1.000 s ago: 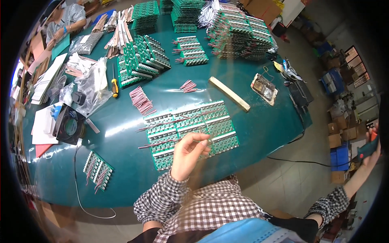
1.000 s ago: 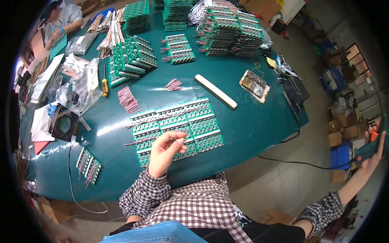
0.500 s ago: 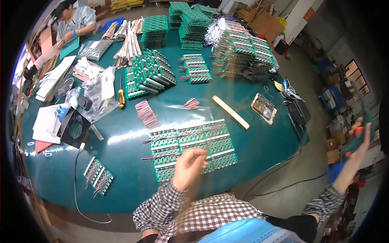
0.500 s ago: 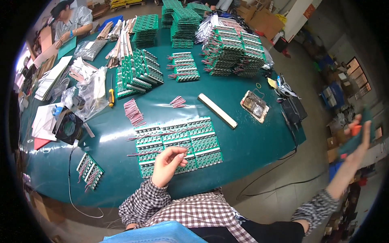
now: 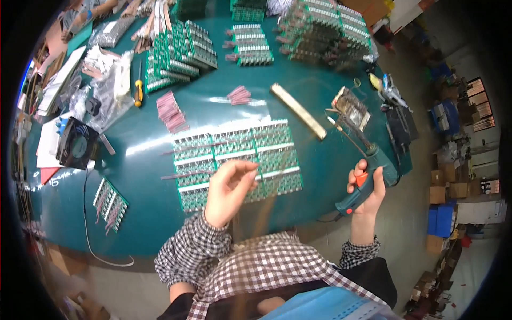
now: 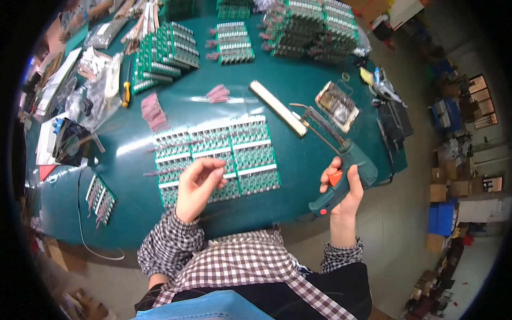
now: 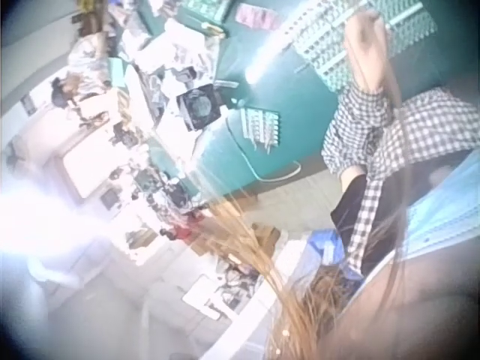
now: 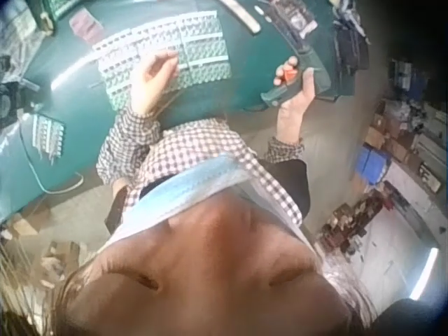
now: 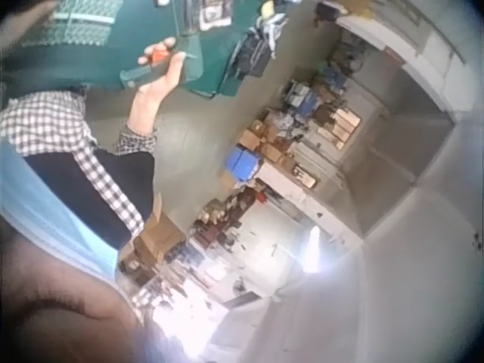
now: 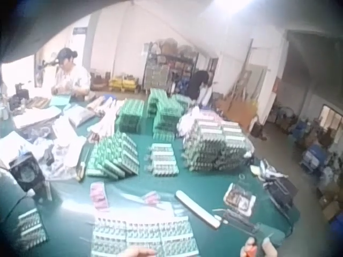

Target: The person solders wires onto circuit boards using a soldering gun, picking up and positioning wires and circuit boards by hand.

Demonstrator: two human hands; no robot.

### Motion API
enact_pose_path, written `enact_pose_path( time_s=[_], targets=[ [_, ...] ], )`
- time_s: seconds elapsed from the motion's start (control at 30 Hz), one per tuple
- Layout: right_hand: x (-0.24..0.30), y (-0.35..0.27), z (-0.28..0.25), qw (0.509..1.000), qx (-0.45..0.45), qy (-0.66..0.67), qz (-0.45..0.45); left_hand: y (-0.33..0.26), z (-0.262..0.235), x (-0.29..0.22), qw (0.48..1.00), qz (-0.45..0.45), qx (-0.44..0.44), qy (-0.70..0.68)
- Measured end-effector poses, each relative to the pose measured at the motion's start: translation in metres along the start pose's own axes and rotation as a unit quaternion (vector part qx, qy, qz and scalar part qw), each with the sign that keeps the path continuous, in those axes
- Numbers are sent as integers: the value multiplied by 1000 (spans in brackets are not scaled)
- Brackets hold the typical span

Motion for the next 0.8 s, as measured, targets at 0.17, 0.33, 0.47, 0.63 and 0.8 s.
enact_pose_path(
  time_s=[0.17, 0.33, 0.47, 0.63, 0.8],
  targets=[
    [-17, -14, -8, 1000, 24, -11, 12, 6, 24, -8, 998, -18, 32, -52],
    [-25, -21, -12, 999, 18, -30, 20, 16, 44, -13, 997, -27, 43, -63],
    [-27, -22, -15, 998, 26, -55, 16, 22, 54, -11, 996, -38, 62, -61],
    [-37, -22, -15, 998, 34, -38, 22, 29, 62, -8, 988, -60, 44, -136],
    [-44, -23, -13, 998, 48, -36, 13, 35, 64, -2, 973, -103, 27, -203]
  ],
)
Point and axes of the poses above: each hand's wrist, its own y-axis towards the middle knuckle, its own z-axis out of the palm, x = y × z, the point moved 4 cm from there along y, towards the middle knuckle, and after that the axes turned 9 degrees about y, right-handed, at the moved point
